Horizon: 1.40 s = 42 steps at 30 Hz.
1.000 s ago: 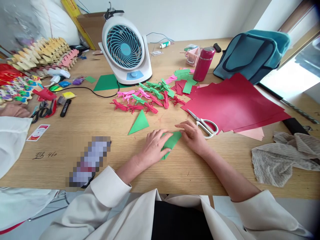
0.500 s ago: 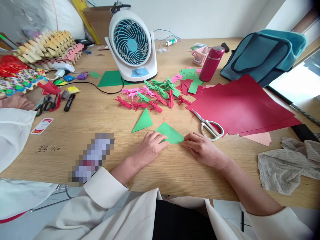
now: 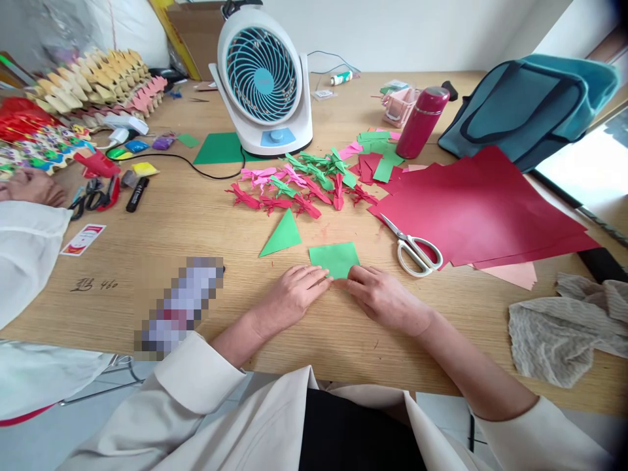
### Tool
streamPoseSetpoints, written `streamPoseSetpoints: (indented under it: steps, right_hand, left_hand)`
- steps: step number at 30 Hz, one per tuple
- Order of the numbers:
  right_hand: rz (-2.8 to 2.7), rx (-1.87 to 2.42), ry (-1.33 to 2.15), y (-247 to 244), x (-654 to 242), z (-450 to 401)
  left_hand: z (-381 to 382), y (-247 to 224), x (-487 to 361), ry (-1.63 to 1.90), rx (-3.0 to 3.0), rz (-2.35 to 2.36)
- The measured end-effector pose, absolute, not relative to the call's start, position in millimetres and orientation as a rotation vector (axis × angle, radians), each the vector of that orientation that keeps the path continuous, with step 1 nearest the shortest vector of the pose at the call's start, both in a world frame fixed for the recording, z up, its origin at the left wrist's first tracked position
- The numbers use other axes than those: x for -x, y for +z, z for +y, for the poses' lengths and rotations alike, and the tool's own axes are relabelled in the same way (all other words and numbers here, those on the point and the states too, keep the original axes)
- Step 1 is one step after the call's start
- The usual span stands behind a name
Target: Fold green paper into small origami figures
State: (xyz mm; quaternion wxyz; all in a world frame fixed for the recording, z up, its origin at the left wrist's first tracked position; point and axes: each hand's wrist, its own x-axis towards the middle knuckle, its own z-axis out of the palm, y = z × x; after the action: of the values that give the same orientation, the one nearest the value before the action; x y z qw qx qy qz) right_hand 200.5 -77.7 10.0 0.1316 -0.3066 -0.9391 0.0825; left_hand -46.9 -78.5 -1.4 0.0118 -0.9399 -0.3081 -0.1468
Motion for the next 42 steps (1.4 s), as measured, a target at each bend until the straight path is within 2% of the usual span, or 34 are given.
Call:
streamPoseSetpoints:
  steps: [9, 20, 27, 35, 42]
  right_hand:
    - [-2.866, 0.858, -0.019, 11, -200, -84]
    - [-2.857, 0.89, 0.155, 18, -233, -115]
    - [-2.841, 0.879, 0.131, 30, -259, -130]
    - [-2.668, 0.859, 0.192, 14, -229, -111]
    - [-2.701, 0.874, 0.16, 2, -224, -113]
  left_hand:
    - [-80, -7, 52, -0.47, 2.933, -0.936]
    - [-78, -3, 50, -0.498, 2.962, -0.957]
    - [-77, 5, 47, -0.499, 2.996, -1.041]
    - [-66, 23, 30, -0.382, 3.095, -1.335]
    - [-50, 32, 7, -0.166, 2.956, -1.909]
